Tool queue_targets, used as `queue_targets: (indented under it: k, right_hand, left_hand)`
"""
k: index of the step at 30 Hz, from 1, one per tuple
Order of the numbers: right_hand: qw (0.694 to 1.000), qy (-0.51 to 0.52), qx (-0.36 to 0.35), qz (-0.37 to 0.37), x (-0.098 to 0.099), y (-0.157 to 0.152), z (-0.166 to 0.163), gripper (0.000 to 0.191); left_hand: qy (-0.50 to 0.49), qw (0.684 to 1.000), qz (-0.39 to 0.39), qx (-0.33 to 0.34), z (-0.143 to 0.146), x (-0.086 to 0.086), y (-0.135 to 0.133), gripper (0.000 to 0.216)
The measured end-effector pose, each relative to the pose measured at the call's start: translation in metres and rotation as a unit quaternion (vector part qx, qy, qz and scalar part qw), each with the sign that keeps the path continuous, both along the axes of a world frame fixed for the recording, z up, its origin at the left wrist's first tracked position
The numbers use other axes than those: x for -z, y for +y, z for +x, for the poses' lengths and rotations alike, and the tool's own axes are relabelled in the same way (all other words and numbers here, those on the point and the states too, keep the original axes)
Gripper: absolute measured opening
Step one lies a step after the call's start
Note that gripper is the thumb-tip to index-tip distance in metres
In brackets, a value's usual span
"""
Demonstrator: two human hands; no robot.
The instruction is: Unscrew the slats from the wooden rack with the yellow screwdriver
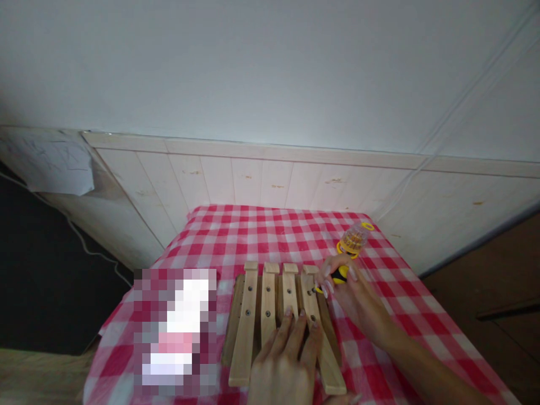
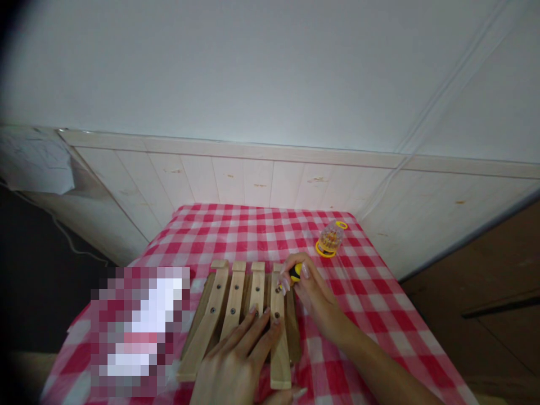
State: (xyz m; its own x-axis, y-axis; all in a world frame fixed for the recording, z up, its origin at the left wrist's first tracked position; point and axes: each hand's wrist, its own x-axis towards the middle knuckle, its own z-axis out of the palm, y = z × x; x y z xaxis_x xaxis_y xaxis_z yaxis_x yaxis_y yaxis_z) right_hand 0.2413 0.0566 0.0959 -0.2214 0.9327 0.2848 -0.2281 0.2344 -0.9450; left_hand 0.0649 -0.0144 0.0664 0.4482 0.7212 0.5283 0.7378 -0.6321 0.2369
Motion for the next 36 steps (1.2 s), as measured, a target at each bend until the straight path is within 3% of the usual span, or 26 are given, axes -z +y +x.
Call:
queue_targets:
  k: [7, 14, 19, 26, 36]
  right_hand:
    - [0.995, 0.022, 0.064, 0.069, -0.030, 0.000, -0.005, 0.031]
    - [0.998, 0.046, 0.009, 0.042, -0.011, -0.001, -0.005, 0.027]
    - [0.998, 0.030, 0.004, 0.049, -0.001, 0.000, -0.005, 0.030]
    - [0.999, 0.028, -0.013, 0.039, 0.002, -0.002, -0.003, 0.029]
    - [0.998, 0.024, -0.020, 0.053, 0.003, -0.003, -0.002, 0.029]
  left_hand:
    - [0.001, 1.000, -0.011, 0.002, -0.001, -0.001, 0.000, 0.077]
    - [-0.001, 1.000, -0.015, -0.003, 0.001, -0.002, 0.000, 0.075]
    - [-0.009, 1.000, 0.028, -0.001, 0.000, -0.003, 0.003, 0.074]
    - [-0.027, 0.999, 0.026, -0.014, 0.003, -0.011, 0.002, 0.049]
    - [-0.051, 0.998, 0.030, -0.015, 0.004, -0.012, 0.001, 0.061]
